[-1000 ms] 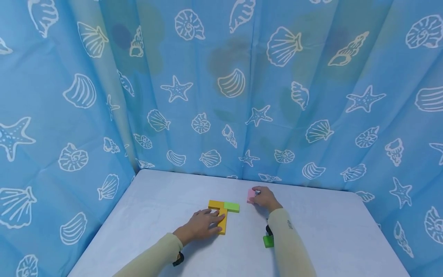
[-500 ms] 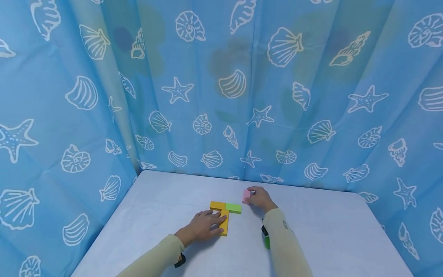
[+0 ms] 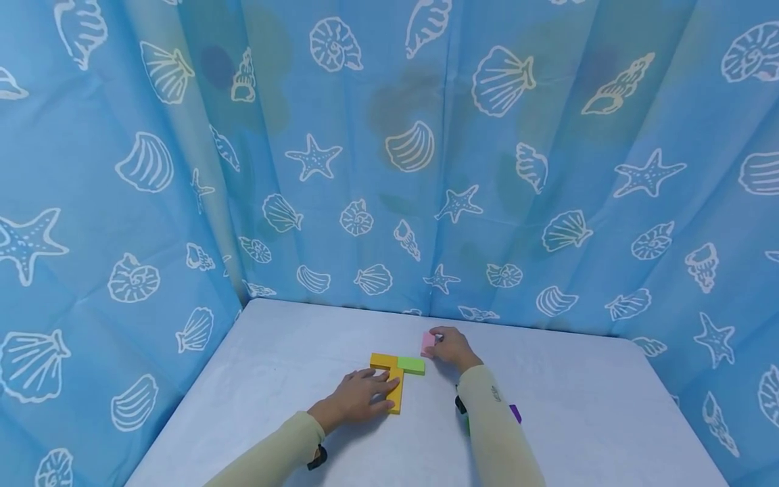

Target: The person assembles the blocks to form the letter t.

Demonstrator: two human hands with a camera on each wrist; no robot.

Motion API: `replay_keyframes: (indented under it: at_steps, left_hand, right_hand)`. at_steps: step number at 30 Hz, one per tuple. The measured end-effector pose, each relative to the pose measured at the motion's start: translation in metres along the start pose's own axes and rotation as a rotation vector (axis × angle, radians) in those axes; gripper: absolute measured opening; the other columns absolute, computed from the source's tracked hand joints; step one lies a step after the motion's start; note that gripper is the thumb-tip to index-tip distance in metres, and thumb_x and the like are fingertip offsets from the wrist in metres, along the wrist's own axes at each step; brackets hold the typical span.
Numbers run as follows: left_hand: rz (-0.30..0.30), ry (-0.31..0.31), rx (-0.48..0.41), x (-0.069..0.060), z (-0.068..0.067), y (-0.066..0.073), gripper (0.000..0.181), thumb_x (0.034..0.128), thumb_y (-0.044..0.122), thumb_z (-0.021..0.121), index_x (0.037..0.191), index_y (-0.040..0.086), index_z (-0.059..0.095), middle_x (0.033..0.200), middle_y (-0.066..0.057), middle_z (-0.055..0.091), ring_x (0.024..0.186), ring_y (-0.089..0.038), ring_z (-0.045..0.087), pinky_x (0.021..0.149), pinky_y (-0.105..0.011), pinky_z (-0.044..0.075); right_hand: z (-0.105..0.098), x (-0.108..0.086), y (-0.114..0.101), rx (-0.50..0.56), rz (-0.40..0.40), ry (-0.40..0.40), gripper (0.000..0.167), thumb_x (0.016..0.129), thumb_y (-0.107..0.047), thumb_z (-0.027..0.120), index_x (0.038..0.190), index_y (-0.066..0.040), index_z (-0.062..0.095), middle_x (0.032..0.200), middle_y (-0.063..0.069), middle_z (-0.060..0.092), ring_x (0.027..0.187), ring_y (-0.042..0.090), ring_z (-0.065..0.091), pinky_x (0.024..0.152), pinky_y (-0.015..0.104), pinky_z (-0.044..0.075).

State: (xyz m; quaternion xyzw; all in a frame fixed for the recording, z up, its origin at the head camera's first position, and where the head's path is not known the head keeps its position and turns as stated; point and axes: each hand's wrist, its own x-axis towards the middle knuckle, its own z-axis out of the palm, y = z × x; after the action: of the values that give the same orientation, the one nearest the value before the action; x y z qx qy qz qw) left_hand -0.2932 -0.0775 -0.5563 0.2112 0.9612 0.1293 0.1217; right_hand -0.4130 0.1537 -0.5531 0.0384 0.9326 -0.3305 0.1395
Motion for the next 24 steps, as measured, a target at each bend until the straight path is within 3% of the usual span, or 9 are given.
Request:
replay_keyframes:
  at_steps: [24]
  left_hand:
    - [-0.007,-0.001,0.013,0.002,0.003,-0.001,0.056,0.0957,0.057,0.053,0.148,0.041,0.042,0.154,0.007,0.045,0.144,-0.029,0.038,0.115,-0.059,0.031]
  right_hand:
    - [0.014,0.0,-0.012,0.044,-0.02,-0.005,0.058,0.083,-0.028,0.08,0.136,-0.013,0.06,0.123,0.017,0.062,0.102,0.03,0.056,0.097,0.05,0.051]
